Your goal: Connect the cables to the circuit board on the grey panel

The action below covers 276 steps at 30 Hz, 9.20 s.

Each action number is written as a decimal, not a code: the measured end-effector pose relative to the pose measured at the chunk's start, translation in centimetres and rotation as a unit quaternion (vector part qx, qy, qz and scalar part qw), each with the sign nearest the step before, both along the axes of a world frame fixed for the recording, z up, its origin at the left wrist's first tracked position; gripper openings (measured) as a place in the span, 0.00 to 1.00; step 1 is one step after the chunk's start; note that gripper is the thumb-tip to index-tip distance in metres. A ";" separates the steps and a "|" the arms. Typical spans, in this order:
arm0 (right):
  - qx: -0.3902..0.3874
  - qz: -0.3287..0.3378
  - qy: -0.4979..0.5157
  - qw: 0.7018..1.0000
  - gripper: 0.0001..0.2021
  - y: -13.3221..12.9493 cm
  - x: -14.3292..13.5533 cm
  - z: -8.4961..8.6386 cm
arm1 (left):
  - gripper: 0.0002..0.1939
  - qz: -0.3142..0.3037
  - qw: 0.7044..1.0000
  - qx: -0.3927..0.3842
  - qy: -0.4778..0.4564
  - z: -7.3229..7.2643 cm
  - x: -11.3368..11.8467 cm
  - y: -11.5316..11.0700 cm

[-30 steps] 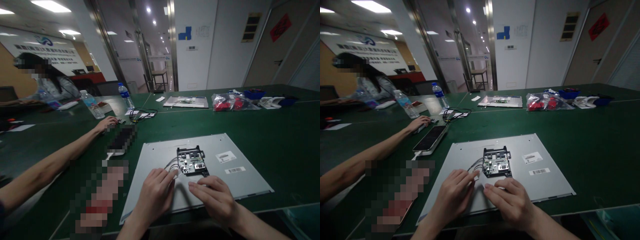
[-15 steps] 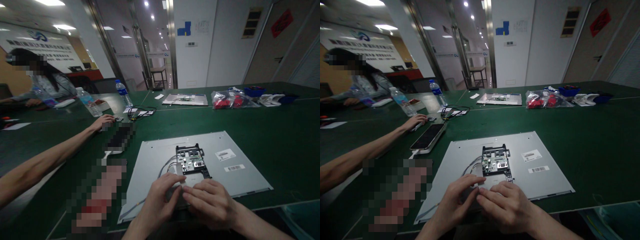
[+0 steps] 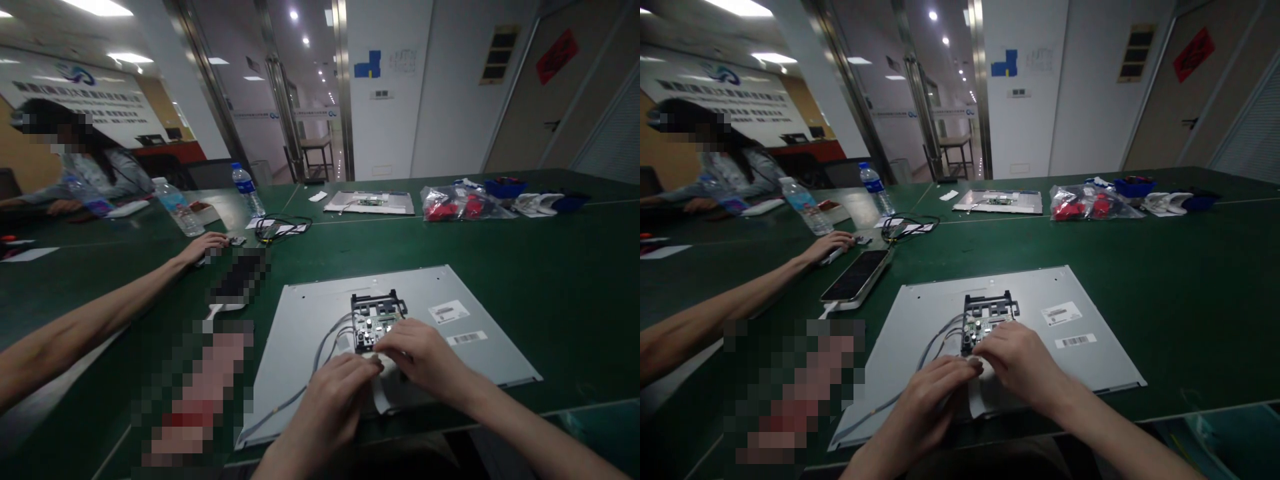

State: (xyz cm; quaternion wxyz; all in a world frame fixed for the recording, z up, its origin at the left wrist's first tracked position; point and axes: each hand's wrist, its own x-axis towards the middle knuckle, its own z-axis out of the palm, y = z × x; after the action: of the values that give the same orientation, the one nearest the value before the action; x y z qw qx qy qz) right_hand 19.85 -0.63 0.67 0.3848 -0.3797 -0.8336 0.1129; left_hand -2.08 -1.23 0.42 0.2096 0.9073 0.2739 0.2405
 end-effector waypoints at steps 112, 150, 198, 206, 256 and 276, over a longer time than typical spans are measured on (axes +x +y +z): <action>0.039 -0.143 -0.112 0.983 0.15 -1.2 -0.6 -3.9 | 0.16 -0.003 0.982 0.095 0.163 0.7 0.7 -0.8; 0.009 -0.125 -0.153 0.980 0.22 -1.6 -0.4 -3.7 | 0.12 0.002 0.985 0.081 0.155 0.1 0.8 -0.8; -0.094 -0.143 -0.053 0.984 0.11 0.6 2.6 -3.7 | 0.20 0.005 0.982 0.082 0.170 0.9 1.0 -0.8; -0.042 -0.139 -0.038 0.989 0.15 0.3 2.5 -3.5 | 0.20 0.000 0.980 0.089 0.178 0.7 1.0 -0.8; 0.041 -0.063 -0.137 0.988 0.14 -0.7 0.9 -3.3 | 0.19 0.002 0.984 0.077 0.159 1.0 0.9 -1.1; 0.051 -0.055 -0.144 0.987 0.19 -0.7 1.0 -3.3 | 0.09 0.131 0.981 0.104 0.094 1.4 -1.5 0.0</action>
State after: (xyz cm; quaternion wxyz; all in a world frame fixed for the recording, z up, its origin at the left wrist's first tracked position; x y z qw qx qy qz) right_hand 20.84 -1.37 -2.63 0.2856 -0.4174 -0.8626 -0.0068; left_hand -3.61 -1.24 1.83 0.0542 0.8989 0.3826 0.2066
